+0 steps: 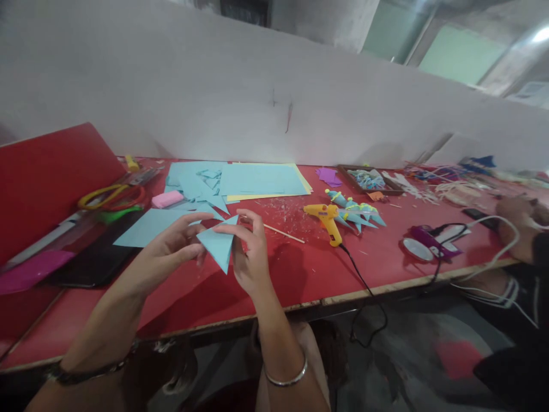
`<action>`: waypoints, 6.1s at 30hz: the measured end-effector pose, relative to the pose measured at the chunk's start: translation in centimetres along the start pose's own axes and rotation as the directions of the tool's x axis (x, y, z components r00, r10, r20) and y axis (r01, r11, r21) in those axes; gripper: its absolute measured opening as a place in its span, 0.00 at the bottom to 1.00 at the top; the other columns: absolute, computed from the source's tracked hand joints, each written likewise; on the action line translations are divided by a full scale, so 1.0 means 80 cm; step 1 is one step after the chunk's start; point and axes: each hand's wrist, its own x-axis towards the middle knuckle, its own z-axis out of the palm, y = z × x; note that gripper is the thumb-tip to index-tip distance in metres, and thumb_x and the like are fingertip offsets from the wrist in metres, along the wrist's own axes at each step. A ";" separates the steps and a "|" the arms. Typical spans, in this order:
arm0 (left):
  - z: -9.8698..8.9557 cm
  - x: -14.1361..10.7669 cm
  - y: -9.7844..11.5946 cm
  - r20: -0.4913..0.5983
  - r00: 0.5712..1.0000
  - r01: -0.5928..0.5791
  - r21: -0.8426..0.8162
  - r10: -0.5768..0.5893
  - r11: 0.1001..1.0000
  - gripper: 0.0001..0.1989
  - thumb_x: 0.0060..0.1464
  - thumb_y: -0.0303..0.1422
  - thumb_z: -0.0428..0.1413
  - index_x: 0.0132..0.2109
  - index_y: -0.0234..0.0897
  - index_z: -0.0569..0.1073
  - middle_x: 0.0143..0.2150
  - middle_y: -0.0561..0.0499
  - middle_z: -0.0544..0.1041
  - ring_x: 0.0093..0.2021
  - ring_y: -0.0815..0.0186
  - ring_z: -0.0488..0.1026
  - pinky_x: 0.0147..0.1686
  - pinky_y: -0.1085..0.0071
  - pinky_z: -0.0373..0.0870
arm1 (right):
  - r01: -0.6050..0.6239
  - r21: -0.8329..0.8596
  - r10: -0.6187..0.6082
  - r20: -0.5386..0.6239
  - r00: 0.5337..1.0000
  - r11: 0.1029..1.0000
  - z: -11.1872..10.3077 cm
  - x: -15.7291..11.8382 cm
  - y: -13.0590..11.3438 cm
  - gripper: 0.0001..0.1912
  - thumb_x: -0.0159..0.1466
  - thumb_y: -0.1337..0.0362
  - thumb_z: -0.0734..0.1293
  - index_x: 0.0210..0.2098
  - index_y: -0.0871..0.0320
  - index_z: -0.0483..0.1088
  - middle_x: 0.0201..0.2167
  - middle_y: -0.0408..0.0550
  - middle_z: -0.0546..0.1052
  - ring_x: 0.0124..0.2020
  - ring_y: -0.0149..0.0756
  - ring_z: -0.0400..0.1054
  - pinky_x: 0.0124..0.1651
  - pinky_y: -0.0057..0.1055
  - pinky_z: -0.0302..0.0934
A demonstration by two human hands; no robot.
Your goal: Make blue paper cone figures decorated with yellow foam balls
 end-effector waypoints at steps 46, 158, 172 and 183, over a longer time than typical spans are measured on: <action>-0.002 0.003 -0.009 -0.236 0.971 0.069 0.384 0.026 0.921 0.18 0.49 0.41 0.53 0.46 0.37 0.68 0.26 0.53 0.76 0.28 0.66 0.73 0.33 0.71 0.69 | -0.344 0.245 0.357 -0.009 0.934 0.906 0.005 0.002 -0.005 0.06 0.53 0.63 0.65 0.29 0.58 0.65 0.26 0.42 0.72 0.28 0.29 0.67 0.31 0.26 0.61; -0.001 0.000 -0.009 -0.052 0.984 0.173 0.483 -0.168 0.858 0.20 0.53 0.44 0.45 0.19 0.37 0.59 0.10 0.60 0.62 0.12 0.74 0.59 0.16 0.78 0.55 | -0.330 0.157 0.318 0.099 0.943 0.931 0.005 -0.002 -0.007 0.14 0.55 0.63 0.65 0.41 0.55 0.61 0.24 0.41 0.73 0.26 0.32 0.71 0.34 0.30 0.64; 0.007 -0.002 -0.008 -0.067 0.995 0.100 0.389 -0.080 0.916 0.17 0.56 0.41 0.42 0.25 0.37 0.63 0.09 0.61 0.59 0.11 0.75 0.56 0.16 0.78 0.55 | -0.463 0.312 0.418 0.203 0.886 0.830 0.002 0.002 -0.007 0.05 0.52 0.64 0.67 0.26 0.59 0.73 0.21 0.42 0.75 0.25 0.30 0.70 0.34 0.29 0.66; -0.003 0.003 -0.006 -0.053 0.978 -0.104 0.721 0.204 0.685 0.14 0.52 0.38 0.49 0.22 0.36 0.63 0.20 0.56 0.65 0.23 0.72 0.61 0.24 0.76 0.56 | -0.409 0.212 0.368 0.207 0.906 0.887 0.001 0.003 -0.008 0.06 0.55 0.65 0.63 0.27 0.59 0.72 0.24 0.43 0.75 0.27 0.31 0.70 0.35 0.27 0.64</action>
